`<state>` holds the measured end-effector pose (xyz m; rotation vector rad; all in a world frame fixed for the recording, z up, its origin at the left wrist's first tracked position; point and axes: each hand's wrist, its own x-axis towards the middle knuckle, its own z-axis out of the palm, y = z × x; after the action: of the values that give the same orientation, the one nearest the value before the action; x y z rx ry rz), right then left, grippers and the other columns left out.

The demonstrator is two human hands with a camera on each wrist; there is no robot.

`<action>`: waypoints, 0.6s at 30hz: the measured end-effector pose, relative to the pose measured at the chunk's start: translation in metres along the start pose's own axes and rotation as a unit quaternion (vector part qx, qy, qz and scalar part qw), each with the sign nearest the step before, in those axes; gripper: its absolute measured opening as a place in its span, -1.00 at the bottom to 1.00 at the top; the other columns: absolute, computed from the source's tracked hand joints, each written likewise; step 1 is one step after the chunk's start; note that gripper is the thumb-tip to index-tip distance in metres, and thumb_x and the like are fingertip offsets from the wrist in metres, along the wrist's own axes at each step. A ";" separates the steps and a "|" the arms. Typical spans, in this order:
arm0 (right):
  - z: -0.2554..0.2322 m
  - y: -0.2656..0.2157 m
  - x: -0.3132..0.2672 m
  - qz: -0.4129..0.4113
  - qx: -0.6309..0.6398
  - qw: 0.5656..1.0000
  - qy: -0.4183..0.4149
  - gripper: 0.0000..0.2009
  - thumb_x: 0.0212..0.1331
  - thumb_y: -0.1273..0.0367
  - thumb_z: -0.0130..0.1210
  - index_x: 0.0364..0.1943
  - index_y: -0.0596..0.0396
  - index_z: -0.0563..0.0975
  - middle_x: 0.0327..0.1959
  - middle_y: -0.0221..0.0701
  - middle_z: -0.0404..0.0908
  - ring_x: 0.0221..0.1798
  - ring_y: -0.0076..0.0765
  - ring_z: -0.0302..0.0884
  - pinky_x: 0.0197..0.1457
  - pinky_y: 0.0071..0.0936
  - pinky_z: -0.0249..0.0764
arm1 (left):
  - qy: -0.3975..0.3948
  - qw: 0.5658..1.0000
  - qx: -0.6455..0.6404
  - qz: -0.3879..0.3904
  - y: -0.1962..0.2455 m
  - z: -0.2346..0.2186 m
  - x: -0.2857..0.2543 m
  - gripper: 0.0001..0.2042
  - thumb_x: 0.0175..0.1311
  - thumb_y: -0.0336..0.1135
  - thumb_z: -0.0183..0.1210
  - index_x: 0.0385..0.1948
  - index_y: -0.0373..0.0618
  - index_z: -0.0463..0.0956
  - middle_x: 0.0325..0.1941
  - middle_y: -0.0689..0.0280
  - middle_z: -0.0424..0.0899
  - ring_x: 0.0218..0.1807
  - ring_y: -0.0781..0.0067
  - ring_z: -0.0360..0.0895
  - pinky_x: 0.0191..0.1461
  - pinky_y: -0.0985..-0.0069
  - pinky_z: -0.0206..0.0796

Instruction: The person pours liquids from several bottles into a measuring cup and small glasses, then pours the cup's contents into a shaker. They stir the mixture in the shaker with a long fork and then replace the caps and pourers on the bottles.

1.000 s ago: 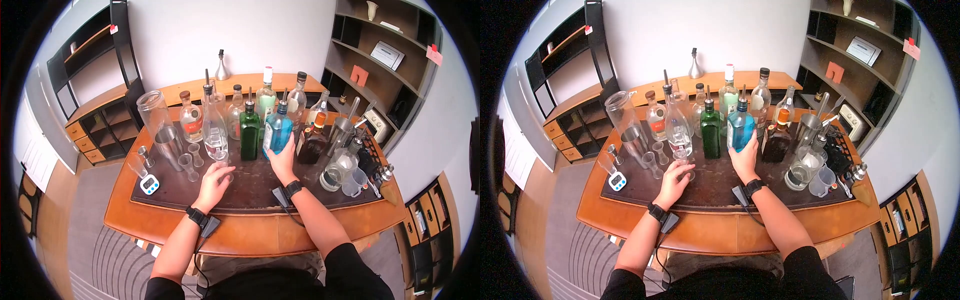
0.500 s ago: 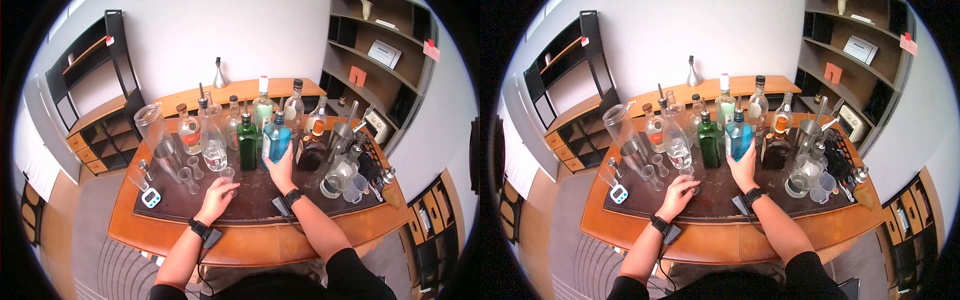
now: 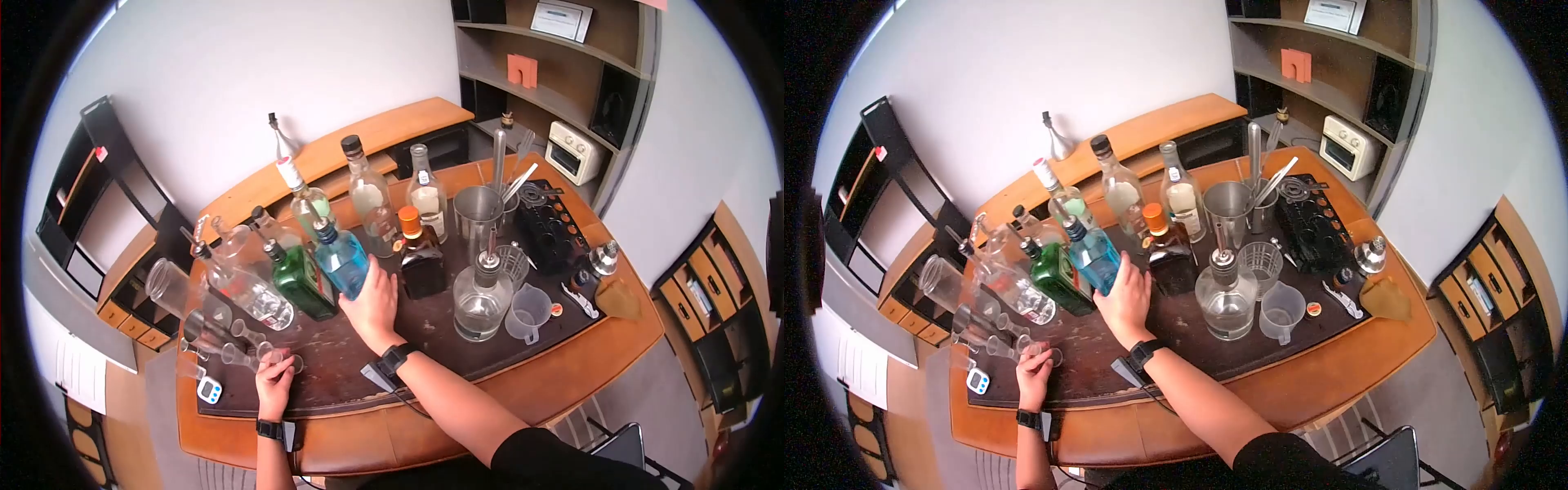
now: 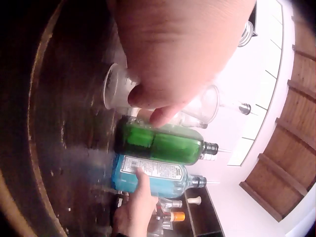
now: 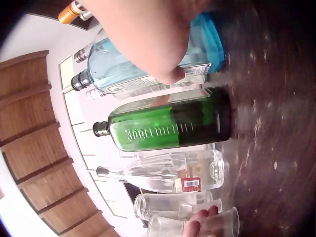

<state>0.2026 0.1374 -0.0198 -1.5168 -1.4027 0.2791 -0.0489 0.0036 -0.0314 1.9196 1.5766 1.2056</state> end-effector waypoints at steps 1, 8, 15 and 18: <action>-0.001 0.000 0.001 0.005 -0.002 1.000 -0.012 -0.05 -0.13 0.24 0.46 0.40 0.13 0.17 0.12 -0.08 0.49 0.28 0.03 0.43 0.56 0.01 0.10 | 0.003 0.999 -0.026 -0.028 -0.003 0.001 0.000 -0.71 0.15 -0.69 0.24 -0.13 -0.17 0.73 0.10 0.17 0.65 0.21 0.24 0.53 0.30 0.41 0.33; 0.004 0.003 0.000 -0.007 0.014 1.000 0.010 -0.05 -0.14 0.27 0.46 0.39 0.14 0.17 0.10 -0.06 0.47 0.23 0.11 0.42 0.45 -0.03 0.25 | 0.020 0.999 -0.042 -0.014 -0.003 0.003 0.001 -0.74 0.18 -0.70 0.22 -0.14 -0.22 0.72 0.12 0.17 0.63 0.22 0.24 0.52 0.30 0.38 0.33; -0.001 -0.003 -0.004 0.000 0.032 0.999 -0.009 0.05 -0.10 0.27 0.43 0.49 0.17 0.00 0.16 0.08 0.42 0.25 0.21 0.39 0.36 -0.04 0.33 | -0.008 0.998 0.000 0.068 0.013 0.010 0.005 -0.67 0.13 -0.63 0.26 -0.05 -0.11 0.72 0.07 0.13 0.67 0.25 0.14 0.53 0.31 0.32 0.36; 0.002 -0.001 -0.004 -0.022 0.018 1.000 0.002 0.12 -0.11 0.22 0.48 0.51 0.18 -0.05 0.22 0.12 0.40 0.27 0.23 0.40 0.35 -0.04 0.35 | -0.028 0.993 0.013 0.114 0.021 0.009 0.007 -0.64 0.14 -0.62 0.26 -0.02 -0.08 0.71 0.05 0.12 0.66 0.22 0.13 0.55 0.29 0.31 0.38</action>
<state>0.1989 0.1350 -0.0217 -1.4540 -1.4188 0.2735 -0.0287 0.0061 -0.0185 2.1783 1.3802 1.2125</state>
